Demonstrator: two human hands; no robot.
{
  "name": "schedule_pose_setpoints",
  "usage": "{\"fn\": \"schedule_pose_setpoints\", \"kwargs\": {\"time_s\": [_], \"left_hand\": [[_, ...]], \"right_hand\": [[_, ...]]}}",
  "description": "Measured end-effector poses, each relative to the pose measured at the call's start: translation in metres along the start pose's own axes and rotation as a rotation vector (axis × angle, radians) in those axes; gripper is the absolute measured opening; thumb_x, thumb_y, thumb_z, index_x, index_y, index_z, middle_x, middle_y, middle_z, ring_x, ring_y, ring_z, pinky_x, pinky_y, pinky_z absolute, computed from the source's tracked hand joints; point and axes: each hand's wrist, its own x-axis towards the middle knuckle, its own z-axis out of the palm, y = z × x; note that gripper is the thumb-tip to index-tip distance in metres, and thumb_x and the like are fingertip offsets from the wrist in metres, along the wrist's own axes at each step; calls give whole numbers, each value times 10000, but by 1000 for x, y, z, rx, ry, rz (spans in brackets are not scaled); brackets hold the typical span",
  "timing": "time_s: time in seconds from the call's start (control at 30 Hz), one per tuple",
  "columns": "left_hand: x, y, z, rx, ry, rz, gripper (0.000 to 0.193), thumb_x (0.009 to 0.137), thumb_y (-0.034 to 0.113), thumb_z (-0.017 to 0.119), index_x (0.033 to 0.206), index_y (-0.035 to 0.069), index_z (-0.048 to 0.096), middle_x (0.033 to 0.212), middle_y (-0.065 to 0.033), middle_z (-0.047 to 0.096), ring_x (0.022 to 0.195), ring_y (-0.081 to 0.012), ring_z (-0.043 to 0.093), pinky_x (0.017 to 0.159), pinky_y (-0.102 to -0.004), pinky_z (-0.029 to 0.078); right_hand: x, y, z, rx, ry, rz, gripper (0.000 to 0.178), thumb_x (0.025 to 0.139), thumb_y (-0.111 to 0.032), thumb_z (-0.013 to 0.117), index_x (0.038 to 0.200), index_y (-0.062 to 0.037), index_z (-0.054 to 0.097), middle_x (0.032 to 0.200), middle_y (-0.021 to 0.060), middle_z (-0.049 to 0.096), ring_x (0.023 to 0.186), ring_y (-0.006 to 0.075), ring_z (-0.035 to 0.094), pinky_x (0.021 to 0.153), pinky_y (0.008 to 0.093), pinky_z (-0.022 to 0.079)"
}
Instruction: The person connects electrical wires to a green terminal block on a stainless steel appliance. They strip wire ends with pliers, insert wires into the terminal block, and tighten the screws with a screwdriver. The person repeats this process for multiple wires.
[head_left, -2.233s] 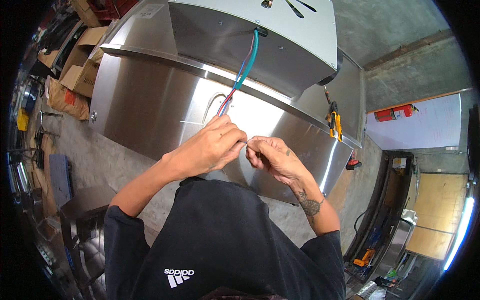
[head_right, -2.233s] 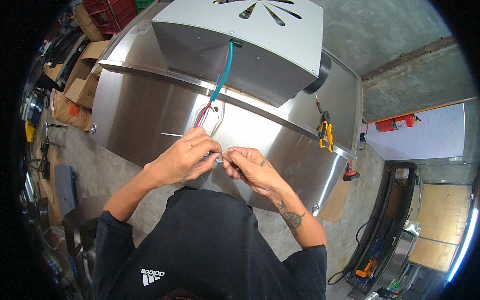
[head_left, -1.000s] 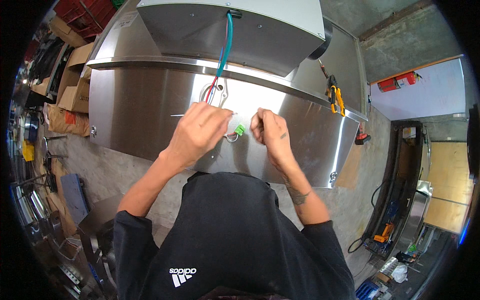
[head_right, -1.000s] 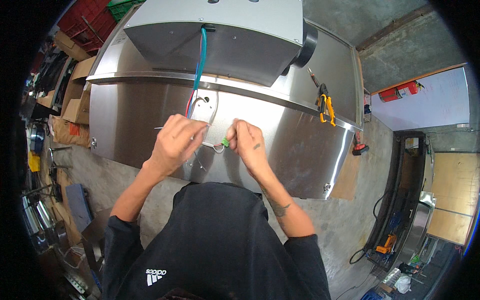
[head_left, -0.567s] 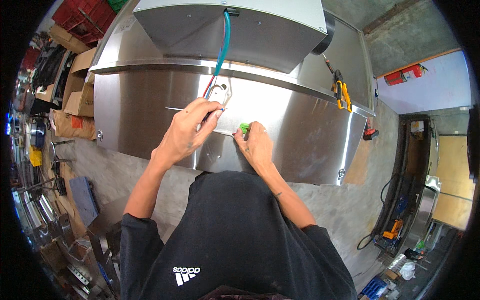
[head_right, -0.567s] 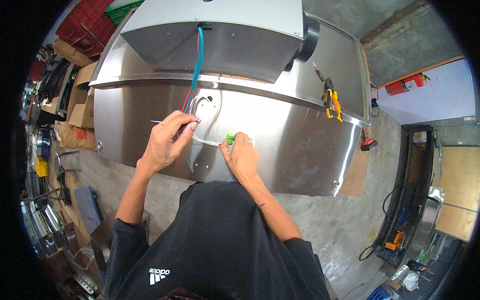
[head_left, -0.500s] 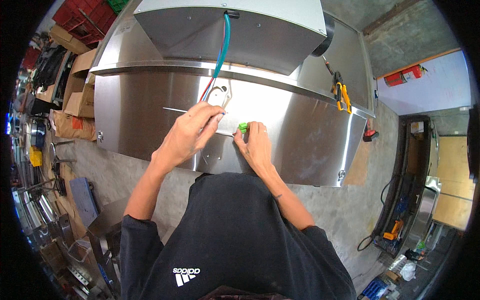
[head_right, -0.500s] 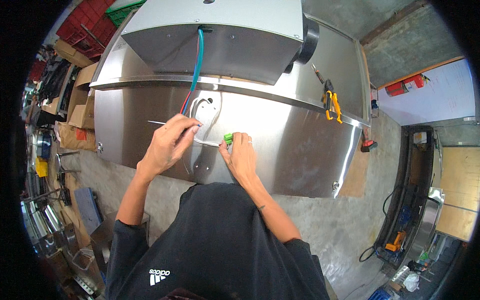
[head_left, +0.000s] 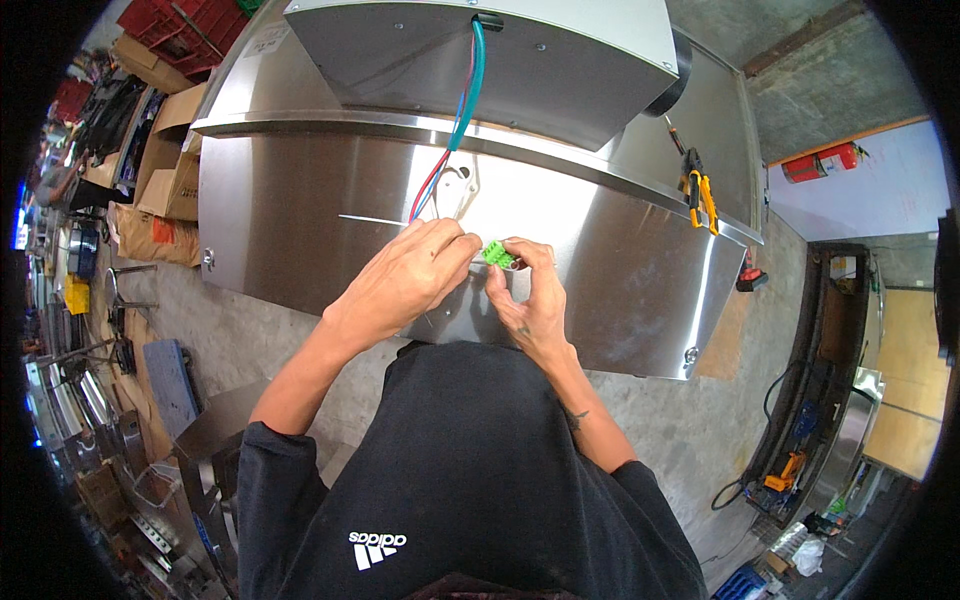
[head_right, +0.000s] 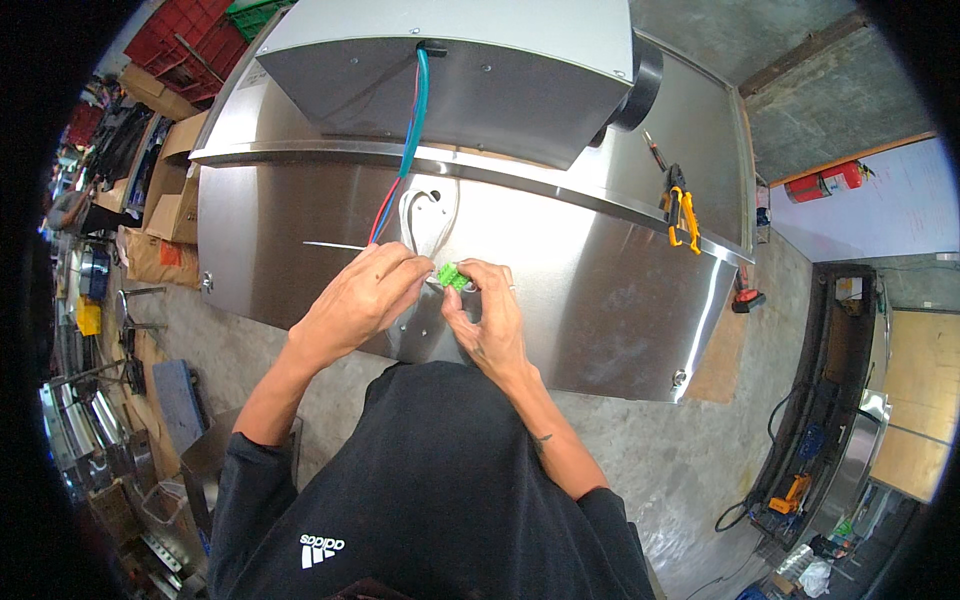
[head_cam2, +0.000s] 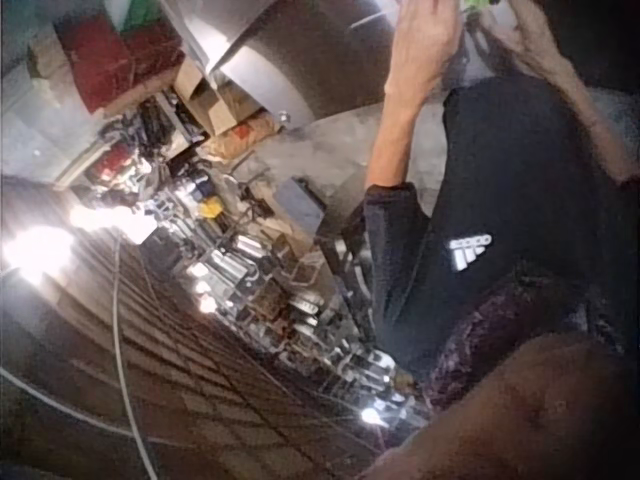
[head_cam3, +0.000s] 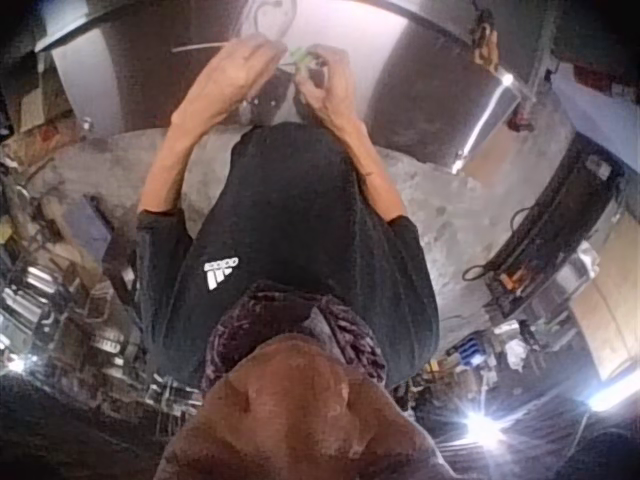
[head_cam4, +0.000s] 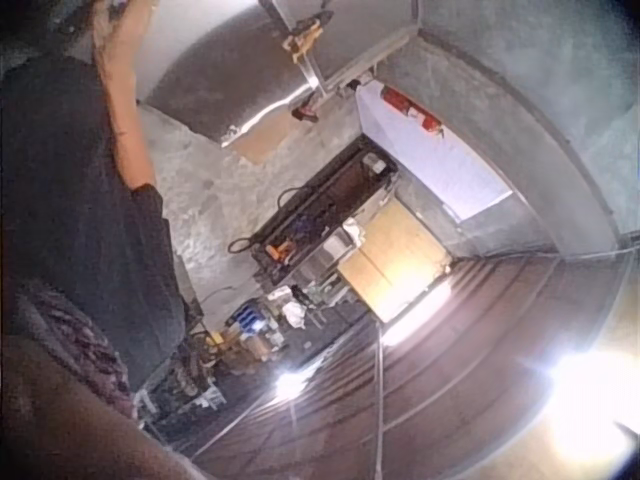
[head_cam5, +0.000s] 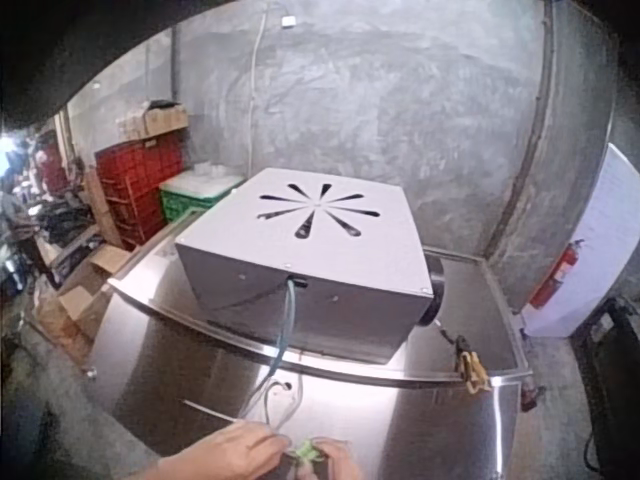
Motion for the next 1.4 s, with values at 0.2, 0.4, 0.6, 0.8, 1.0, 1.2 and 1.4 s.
{"fn": "schedule_pose_setpoints", "kwargs": {"time_s": [0.2, 0.4, 0.6, 0.8, 1.0, 1.2, 1.4], "left_hand": [[-1, -4, 4, 40, -4, 36, 260, 987, 70, 744, 1216, -30, 676, 1057, -143, 644, 1000, -302, 682, 928, -449, 558], [0, -3, 2, 13, -18, 4, 262, 995, 71, 741, 1223, -41, 677, 1061, -141, 646, 1002, -299, 682, 937, -457, 557], [-1, -5, 2, 44, -50, 31, 291, 1005, 91, 738, 1256, -46, 685, 1096, -149, 660, 1054, -303, 681, 965, -463, 552], [1, -3, -3, 139, -61, 70, 319, 941, 0, 755, 1250, -35, 685, 1107, -138, 661, 1024, -308, 691, 923, -444, 560], [1, -4, -5, 145, -109, 63, 344, 936, -15, 698, 1276, -68, 675, 1140, -165, 678, 1105, -305, 687, 1011, -442, 564], [2, 0, -8, 217, -119, 79, 335, 918, -12, 706, 1249, -65, 689, 1124, -140, 677, 1074, -273, 687, 985, -420, 560], [2, 6, -13, 283, -78, 114, 318, 910, 11, 722, 1220, -62, 711, 1080, -121, 673, 1029, -247, 681, 952, -400, 558]], "right_hand": [[2, -1, -2, -7, -5, -35, 424, 934, 5, 822, 1319, -1, 643, 1244, 172, 740, 1048, 260, 698, 862, 359, 594], [4, -2, -4, -13, -10, -58, 434, 918, 17, 823, 1319, -9, 660, 1239, 168, 743, 1054, 271, 702, 866, 364, 596], [5, -5, -5, -15, -29, -61, 435, 912, 20, 822, 1317, -9, 665, 1237, 168, 743, 1062, 283, 703, 873, 373, 598], [12, -9, -12, -52, -89, -101, 435, 924, 5, 824, 1329, -9, 665, 1235, 163, 741, 1054, 286, 700, 880, 382, 596], [16, -13, -19, -27, -159, -63, 404, 949, -22, 820, 1325, -14, 671, 1201, 142, 733, 996, 265, 682, 855, 384, 585], [19, -17, -20, 54, -170, 19, 353, 951, -20, 815, 1281, 2, 690, 1146, 125, 729, 944, 230, 669, 830, 361, 579], [17, -19, -21, 134, -169, 106, 386, 946, -27, 826, 1307, -8, 691, 1176, 137, 730, 1004, 256, 682, 836, 384, 578]]}}
